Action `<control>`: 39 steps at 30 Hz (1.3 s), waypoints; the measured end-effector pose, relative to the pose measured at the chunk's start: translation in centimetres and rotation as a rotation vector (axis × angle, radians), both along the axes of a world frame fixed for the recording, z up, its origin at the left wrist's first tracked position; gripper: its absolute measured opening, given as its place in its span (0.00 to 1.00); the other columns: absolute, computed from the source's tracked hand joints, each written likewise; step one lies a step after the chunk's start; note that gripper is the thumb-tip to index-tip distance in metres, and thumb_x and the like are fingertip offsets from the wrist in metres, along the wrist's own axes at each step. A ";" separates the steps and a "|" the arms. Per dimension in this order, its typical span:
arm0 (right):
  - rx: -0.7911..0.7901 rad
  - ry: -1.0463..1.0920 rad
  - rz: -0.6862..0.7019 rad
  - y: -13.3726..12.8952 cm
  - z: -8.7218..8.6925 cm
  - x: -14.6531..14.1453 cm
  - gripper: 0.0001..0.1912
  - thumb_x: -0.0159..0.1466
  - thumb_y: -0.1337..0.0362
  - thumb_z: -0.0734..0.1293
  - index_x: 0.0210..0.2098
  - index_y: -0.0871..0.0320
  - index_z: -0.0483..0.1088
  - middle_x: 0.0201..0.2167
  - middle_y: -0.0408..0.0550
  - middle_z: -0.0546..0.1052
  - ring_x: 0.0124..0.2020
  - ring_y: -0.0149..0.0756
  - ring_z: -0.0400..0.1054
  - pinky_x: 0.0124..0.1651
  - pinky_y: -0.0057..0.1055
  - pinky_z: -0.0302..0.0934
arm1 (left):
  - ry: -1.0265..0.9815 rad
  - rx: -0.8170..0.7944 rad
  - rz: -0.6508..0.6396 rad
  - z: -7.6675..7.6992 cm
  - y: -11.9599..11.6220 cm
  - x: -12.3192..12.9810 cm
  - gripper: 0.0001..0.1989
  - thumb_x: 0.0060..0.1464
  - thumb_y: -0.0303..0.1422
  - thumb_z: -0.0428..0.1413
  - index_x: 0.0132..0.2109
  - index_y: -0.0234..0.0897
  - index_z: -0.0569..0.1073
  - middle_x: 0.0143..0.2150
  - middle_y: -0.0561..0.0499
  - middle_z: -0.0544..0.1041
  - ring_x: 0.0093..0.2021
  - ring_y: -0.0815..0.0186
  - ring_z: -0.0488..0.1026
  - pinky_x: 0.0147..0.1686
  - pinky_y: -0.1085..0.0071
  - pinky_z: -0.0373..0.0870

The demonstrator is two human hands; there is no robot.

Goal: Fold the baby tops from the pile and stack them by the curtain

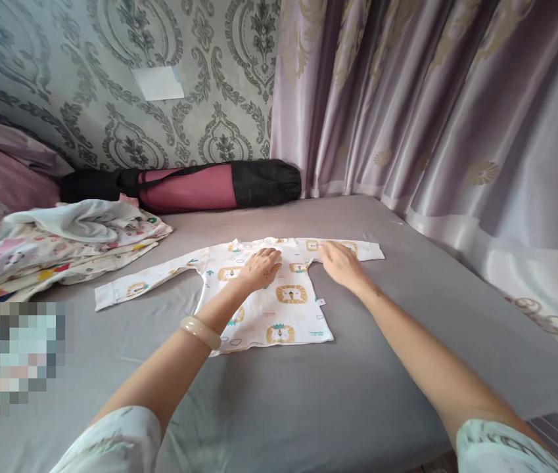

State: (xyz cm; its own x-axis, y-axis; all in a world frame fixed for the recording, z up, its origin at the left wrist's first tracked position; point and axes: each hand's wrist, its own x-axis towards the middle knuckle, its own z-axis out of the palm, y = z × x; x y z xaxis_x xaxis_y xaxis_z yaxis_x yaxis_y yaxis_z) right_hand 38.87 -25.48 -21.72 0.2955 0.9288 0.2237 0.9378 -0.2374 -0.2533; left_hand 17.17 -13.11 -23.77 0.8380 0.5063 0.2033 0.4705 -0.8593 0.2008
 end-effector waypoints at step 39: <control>0.756 1.743 -0.364 5.9 9.1 5.7 0.07 0.65 0.72 0.59 0.39 0.57 0.65 0.26 0.43 0.76 0.29 0.33 0.74 0.35 0.34 0.74 | 0.191 -0.325 0.133 -0.4 2.3 8.9 0.52 0.43 0.66 0.52 0.67 0.38 0.55 0.72 0.38 0.48 0.69 0.38 0.43 0.64 0.48 0.45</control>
